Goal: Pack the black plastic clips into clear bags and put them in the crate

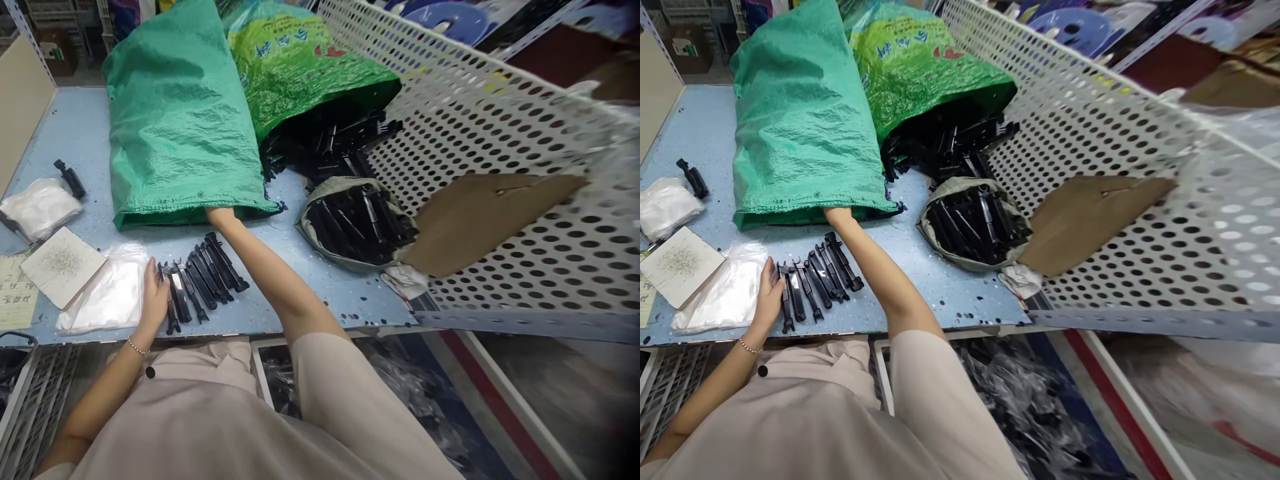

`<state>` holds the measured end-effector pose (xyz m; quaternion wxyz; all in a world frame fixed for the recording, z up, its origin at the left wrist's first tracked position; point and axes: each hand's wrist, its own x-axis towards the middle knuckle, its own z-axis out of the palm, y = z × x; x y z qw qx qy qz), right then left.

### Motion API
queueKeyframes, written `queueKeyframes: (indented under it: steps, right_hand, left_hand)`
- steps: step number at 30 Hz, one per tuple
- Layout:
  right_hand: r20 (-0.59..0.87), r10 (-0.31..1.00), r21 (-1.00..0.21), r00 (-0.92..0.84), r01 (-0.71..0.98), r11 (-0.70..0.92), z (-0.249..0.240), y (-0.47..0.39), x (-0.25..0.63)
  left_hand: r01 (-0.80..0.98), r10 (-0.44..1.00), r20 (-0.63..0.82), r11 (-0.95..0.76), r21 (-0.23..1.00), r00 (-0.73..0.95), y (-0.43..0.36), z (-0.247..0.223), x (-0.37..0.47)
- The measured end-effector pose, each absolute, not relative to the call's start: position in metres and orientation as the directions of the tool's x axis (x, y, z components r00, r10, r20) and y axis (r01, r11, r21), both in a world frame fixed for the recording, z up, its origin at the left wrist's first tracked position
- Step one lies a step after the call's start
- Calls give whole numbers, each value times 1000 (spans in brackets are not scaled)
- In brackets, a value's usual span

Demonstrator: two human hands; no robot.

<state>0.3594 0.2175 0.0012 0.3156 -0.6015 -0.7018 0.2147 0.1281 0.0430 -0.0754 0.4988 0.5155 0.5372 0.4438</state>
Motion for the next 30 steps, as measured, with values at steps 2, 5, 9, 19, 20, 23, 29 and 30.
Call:
queueKeyframes:
  steps: [2,5,9,19,20,23,29,30]
  right_hand:
    - [261,965,-638,-29,745,195,3,187,374]
    - [404,914,-570,-32,773,279,8,119,382]
    - [691,707,-451,-152,674,585,9,20,347]
    - [504,858,-741,-94,463,486,14,-7,321]
    - [474,880,-745,-30,520,418,15,3,324]
    - [492,870,-652,-19,654,383,16,28,326]
    - [631,752,-366,-192,781,507,18,40,316]
    - [627,748,-351,-217,779,520,19,40,315]
  left_hand:
    - [114,1000,-15,16,993,-9,44,-66,123]
    - [-9,1000,-3,4,1000,9,45,-45,129]
    - [-443,913,-223,366,818,341,50,-15,162]
    - [-514,820,-231,520,683,524,55,11,142]
    - [-485,799,-241,542,687,551,53,12,138]
    - [-388,763,-283,565,729,581,46,14,133]
    - [-221,839,-227,374,901,495,34,13,126]
    - [-183,828,-221,358,916,515,34,13,125]
